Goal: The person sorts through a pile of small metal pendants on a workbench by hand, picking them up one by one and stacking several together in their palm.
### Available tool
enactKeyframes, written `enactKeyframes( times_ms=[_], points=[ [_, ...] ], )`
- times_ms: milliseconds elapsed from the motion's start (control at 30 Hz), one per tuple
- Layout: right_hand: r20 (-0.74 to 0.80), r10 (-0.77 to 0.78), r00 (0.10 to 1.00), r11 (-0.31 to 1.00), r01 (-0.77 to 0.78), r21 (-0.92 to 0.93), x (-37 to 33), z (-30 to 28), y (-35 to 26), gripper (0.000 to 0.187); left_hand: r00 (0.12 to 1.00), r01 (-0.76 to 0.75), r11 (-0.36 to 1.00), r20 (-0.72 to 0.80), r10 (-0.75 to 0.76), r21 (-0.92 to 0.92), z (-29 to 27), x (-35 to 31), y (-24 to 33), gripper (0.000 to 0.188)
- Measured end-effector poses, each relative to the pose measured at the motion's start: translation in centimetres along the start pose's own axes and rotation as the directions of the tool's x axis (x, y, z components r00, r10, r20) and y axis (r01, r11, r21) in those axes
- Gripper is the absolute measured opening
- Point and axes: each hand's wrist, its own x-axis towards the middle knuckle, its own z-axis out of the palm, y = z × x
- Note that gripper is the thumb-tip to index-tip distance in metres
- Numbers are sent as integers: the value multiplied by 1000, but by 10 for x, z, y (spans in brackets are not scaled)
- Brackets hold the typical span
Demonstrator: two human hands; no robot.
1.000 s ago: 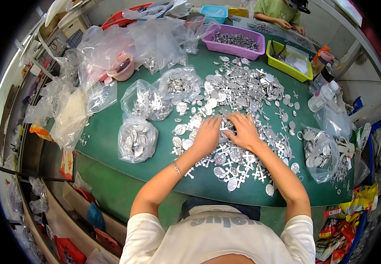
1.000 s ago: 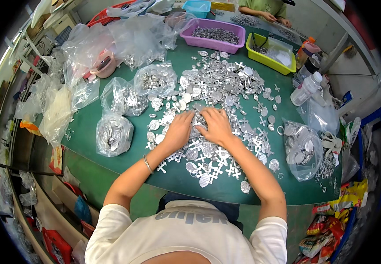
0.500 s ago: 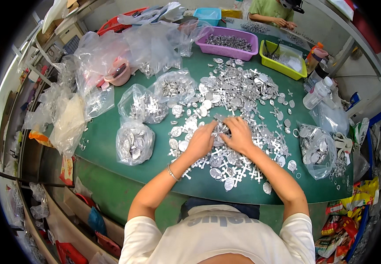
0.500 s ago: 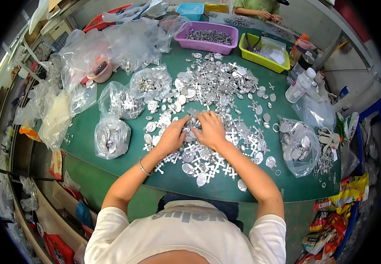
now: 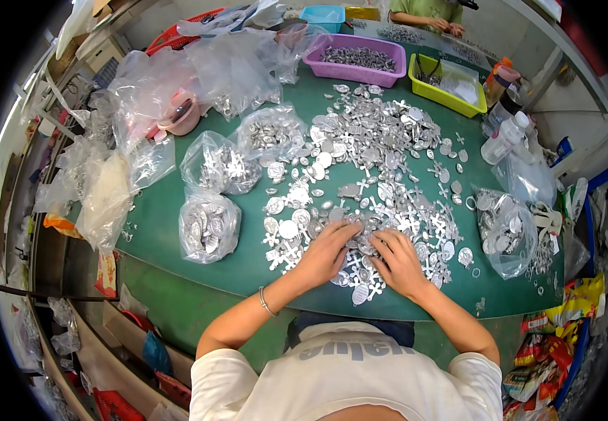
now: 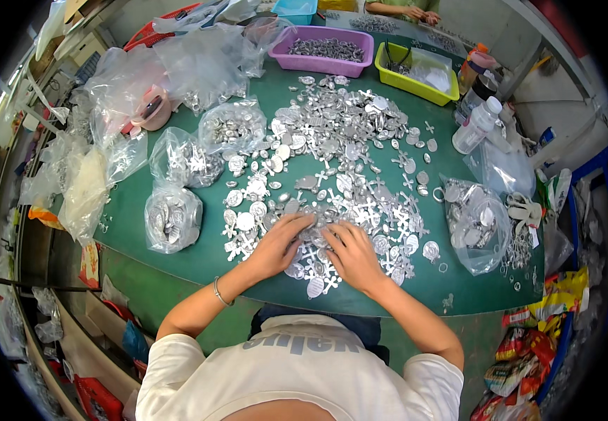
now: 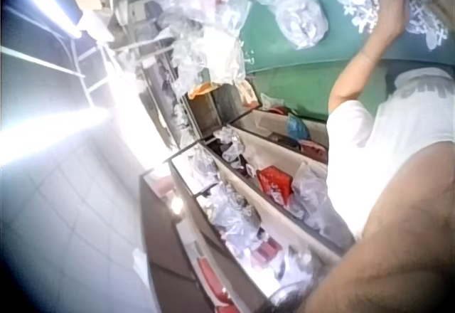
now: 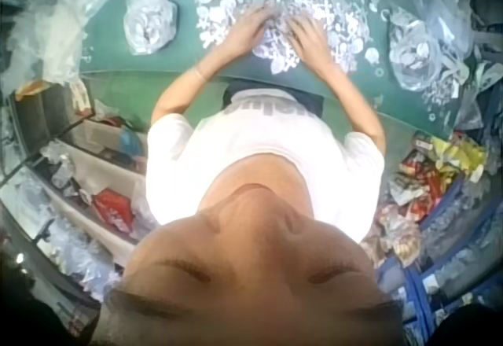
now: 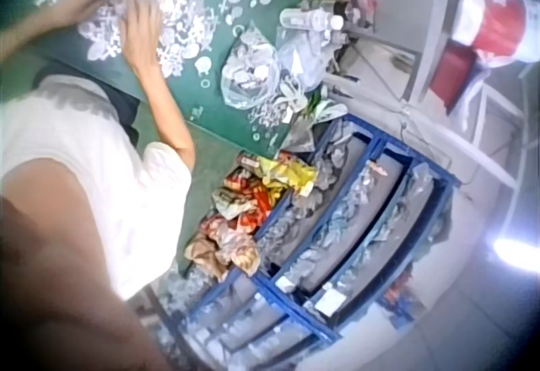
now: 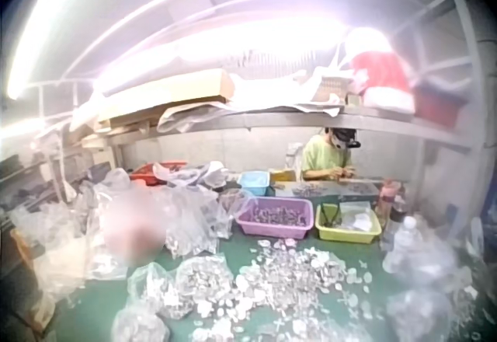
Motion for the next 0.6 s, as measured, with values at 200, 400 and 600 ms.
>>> enactKeyframes(
  times_ms=[200, 400, 600],
  points=[
    [25, 11, 1000, 1000, -11, -7, -31, -5, -5, 34, 986, -144, 984, 101, 134, 101, 6, -16, 19, 50],
    [-21, -12, 1000, 998, 13, 66, -40, -21, -3, 20, 971, -212, 963, 151, 187, 167, 9, -37, 20, 47],
    [-285, 298, 911, 945, -240, 220, -32, -33, 7, 17, 987, -39, 977, -143, 70, 209, 3, -22, 4, 38]
  ],
)
